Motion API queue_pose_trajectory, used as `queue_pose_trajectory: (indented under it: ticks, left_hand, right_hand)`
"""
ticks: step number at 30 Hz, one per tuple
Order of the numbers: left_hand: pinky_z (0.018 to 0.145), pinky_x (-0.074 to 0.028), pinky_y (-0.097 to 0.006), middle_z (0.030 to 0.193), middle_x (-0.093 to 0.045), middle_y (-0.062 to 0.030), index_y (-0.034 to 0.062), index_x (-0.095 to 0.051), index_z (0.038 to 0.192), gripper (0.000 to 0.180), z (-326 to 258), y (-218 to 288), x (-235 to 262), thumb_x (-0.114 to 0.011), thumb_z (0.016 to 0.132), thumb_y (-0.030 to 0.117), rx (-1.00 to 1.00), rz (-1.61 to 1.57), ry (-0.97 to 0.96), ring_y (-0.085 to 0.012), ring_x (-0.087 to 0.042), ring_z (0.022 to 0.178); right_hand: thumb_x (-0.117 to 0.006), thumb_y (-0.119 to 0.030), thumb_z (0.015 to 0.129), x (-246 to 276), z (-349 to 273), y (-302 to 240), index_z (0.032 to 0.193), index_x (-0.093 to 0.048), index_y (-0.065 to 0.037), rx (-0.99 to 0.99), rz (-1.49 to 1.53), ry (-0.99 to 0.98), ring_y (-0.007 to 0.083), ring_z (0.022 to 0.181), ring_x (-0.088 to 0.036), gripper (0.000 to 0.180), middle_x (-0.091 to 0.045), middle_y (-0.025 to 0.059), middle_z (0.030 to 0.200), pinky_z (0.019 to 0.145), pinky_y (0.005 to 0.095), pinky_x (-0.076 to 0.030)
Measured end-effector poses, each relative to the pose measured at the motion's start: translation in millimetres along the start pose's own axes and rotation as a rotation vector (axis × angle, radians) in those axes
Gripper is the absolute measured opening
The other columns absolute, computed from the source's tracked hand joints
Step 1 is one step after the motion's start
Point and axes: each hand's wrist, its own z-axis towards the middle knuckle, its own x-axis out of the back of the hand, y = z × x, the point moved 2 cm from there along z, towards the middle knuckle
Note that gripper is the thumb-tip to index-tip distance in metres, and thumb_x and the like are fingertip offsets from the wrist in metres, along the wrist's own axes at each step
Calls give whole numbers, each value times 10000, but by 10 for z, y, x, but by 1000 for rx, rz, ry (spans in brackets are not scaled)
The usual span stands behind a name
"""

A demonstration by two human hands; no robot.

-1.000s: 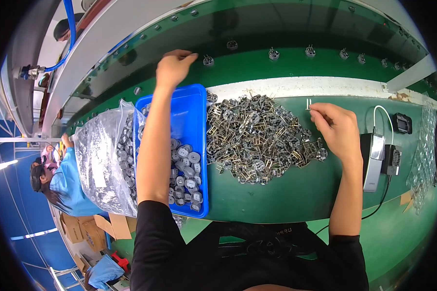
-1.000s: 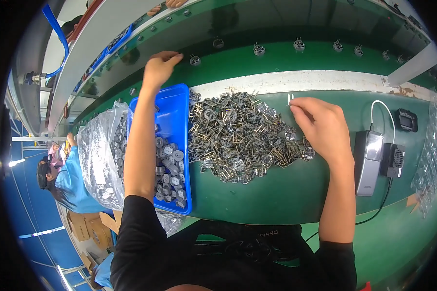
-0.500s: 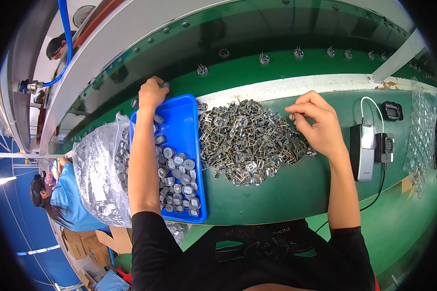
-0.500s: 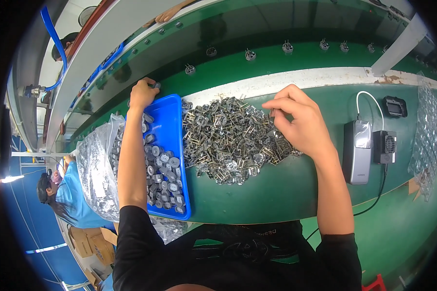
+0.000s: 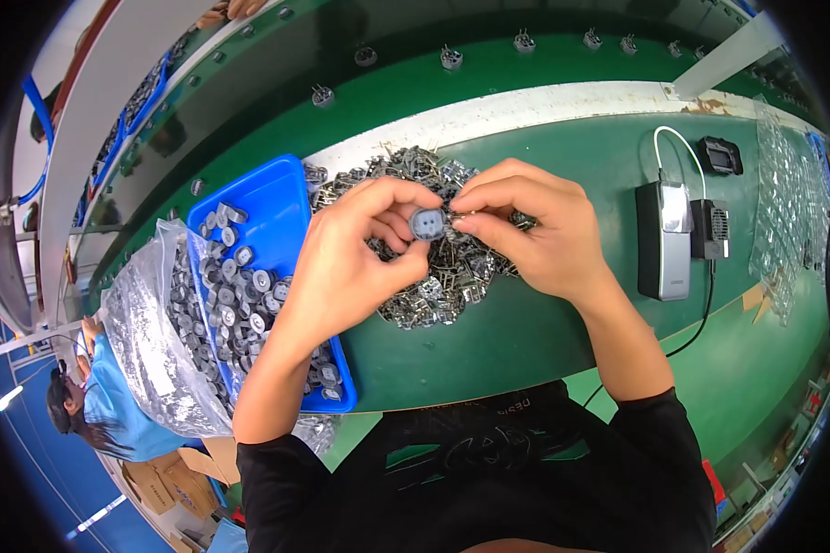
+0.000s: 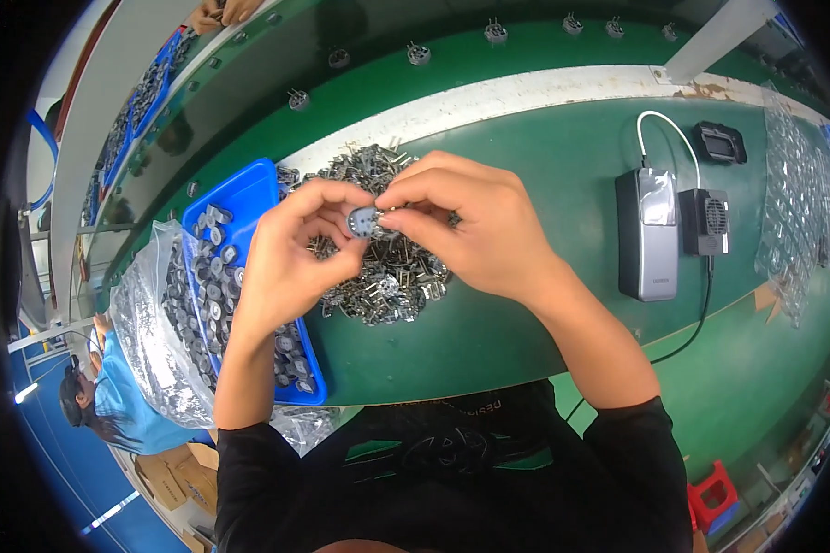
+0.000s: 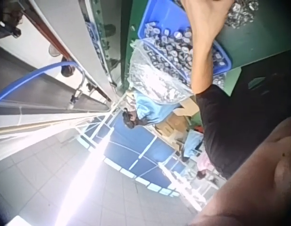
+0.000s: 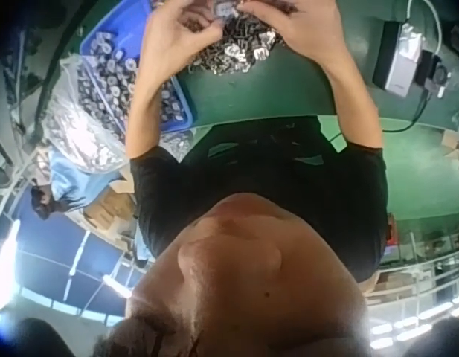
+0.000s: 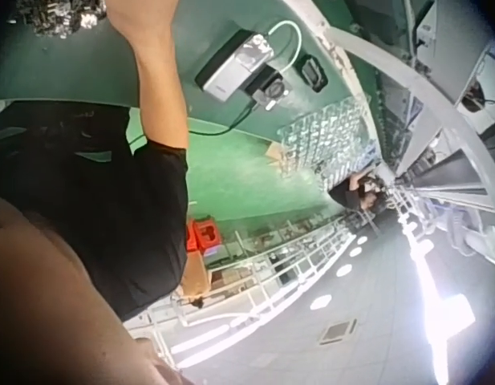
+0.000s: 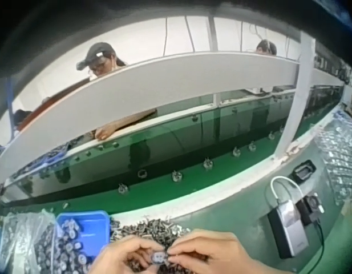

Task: The person assembles small metal pins and plastic housings by hand, taking components from a blue tray and a packaging bag.

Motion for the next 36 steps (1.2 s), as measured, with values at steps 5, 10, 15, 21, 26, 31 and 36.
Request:
queue_pose_trajectory:
  ticks: [5,10,15,21,26,31,36]
  left_hand:
    - [736,-548,-235,966,-674,-79,-12,-636,1110,376,-45,60,-128,-695,744,-75,138,-131,-79,-102,-658,805]
    - [755,-537,-225,1012,-671,-69,-40,-628,1130,380,-43,6,-189,-702,759,-81,171,-146,-105,-94,-637,843]
    - [776,-537,-231,999,-670,-65,-53,-625,1133,368,-46,-54,-197,-698,773,-81,149,-224,-77,-107,-644,857]
    - [759,-543,-229,949,-692,-61,-37,-657,1118,291,-44,-117,-197,-697,830,-44,214,-535,-85,-91,-657,813]
    - [760,-512,-226,875,-696,-48,-21,-670,1101,224,172,-262,129,-679,882,23,101,-363,50,-94,-642,789]
    - [774,-510,-242,894,-671,-45,-28,-678,1113,241,707,-696,843,-663,889,60,43,38,343,-116,-648,831]
    - [804,-523,-303,916,-733,-113,9,-720,1070,246,1028,-1228,1300,-685,860,132,150,497,429,-178,-693,857]
  right_hand:
    - [-761,-11,758,-61,-6,11,868,-692,-43,231,-221,32,168,671,-608,135,-607,28,874,556,290,-486]
    - [-748,-18,773,-41,-43,19,860,-677,-52,221,-291,-16,163,657,-600,117,-590,18,854,538,298,-478]
    - [-736,-20,784,-75,-58,43,855,-674,-59,197,-308,-3,165,658,-604,103,-589,18,856,535,296,-481]
    - [-731,-22,790,-85,-64,46,894,-689,-64,126,-261,29,172,678,-612,120,-596,28,872,554,293,-494]
    - [-636,25,835,172,51,77,1072,-697,-72,-36,-140,27,126,694,-608,263,-635,46,908,600,257,-481]
    - [-636,-42,847,445,112,311,1045,-701,-55,-151,-436,153,181,679,-612,209,-648,84,860,613,310,-488]
    - [-711,-180,822,349,93,372,935,-716,-27,-287,-581,-142,284,728,-647,191,-670,112,853,684,389,-511]
